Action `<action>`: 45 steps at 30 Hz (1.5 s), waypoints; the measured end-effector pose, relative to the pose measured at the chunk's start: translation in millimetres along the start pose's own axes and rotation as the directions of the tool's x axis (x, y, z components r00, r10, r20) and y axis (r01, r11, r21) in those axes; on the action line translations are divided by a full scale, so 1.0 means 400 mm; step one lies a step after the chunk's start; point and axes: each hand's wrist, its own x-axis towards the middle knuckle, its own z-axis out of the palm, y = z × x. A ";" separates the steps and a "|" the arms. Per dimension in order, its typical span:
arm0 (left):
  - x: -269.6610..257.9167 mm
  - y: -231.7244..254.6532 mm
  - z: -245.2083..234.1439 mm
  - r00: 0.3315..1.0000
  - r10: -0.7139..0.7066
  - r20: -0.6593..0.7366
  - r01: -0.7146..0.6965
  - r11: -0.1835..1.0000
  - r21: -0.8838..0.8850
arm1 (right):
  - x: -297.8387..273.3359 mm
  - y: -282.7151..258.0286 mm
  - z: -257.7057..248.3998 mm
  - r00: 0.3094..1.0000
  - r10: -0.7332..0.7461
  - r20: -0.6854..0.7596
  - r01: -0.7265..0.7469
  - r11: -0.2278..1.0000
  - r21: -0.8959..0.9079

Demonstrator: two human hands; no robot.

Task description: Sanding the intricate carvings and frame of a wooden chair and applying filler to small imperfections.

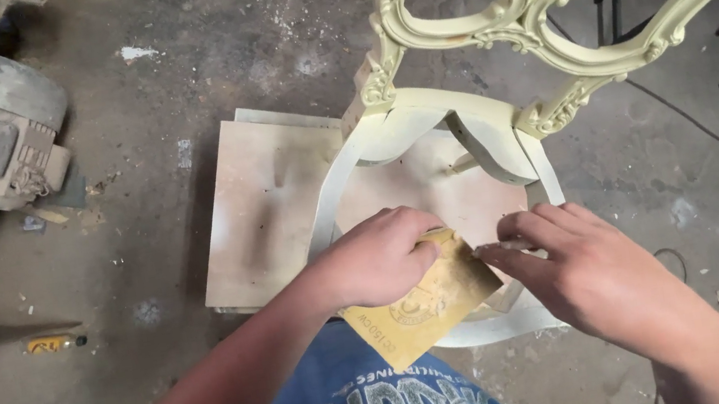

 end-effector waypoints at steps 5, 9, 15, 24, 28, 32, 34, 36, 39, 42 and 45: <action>-0.018 -0.103 0.001 0.998 -0.052 -0.034 0.049 0.996 -0.077 | 0.028 0.067 -0.015 0.947 0.171 -0.272 -0.020 0.877 0.480; -0.045 -0.240 0.030 0.982 -0.125 -0.144 0.036 0.862 -0.505 | 0.116 0.131 0.033 0.760 0.339 -0.555 0.013 0.846 0.533; -0.118 -0.436 0.074 0.911 -0.274 -0.308 -0.141 0.495 -0.858 | 0.278 0.189 0.079 0.513 0.526 -0.678 0.225 0.680 0.697; -0.228 -0.433 0.048 0.545 -0.791 -0.278 -0.166 0.223 -0.960 | 0.493 0.187 0.180 0.147 0.760 -0.633 0.308 0.573 0.759; -0.244 -0.432 0.025 0.511 -0.802 -0.310 -0.184 0.250 -0.950 | 0.512 0.172 0.189 0.131 0.788 -0.602 0.324 0.540 0.777; -0.262 -0.390 -0.014 0.533 -0.762 -0.368 -0.110 0.368 -0.923 | 0.457 0.142 0.190 0.410 0.713 -0.569 0.320 0.471 0.822; -0.262 -0.375 -0.031 0.590 -0.705 -0.393 -0.024 0.471 -0.882 | 0.420 0.104 0.168 0.592 0.624 -0.510 0.288 0.427 0.857; -0.242 -0.393 -0.044 0.906 0.088 -0.414 -0.343 0.726 -0.597 | 0.388 0.056 0.127 0.873 0.247 -0.420 0.267 0.479 0.836; -0.201 -0.335 -0.055 0.938 0.109 -0.328 -0.290 0.762 -0.579 | 0.387 -0.003 0.091 0.926 0.003 -0.378 0.357 0.320 0.878; -0.230 -0.240 -0.087 0.967 0.165 -0.193 -0.251 0.731 -0.634 | 0.380 -0.012 0.071 0.920 -0.141 -0.366 0.391 0.276 0.878; -0.210 -0.228 -0.098 0.961 0.238 -0.141 -0.274 0.748 -0.604 | 0.364 -0.007 0.085 0.916 -0.183 -0.356 0.394 0.251 0.884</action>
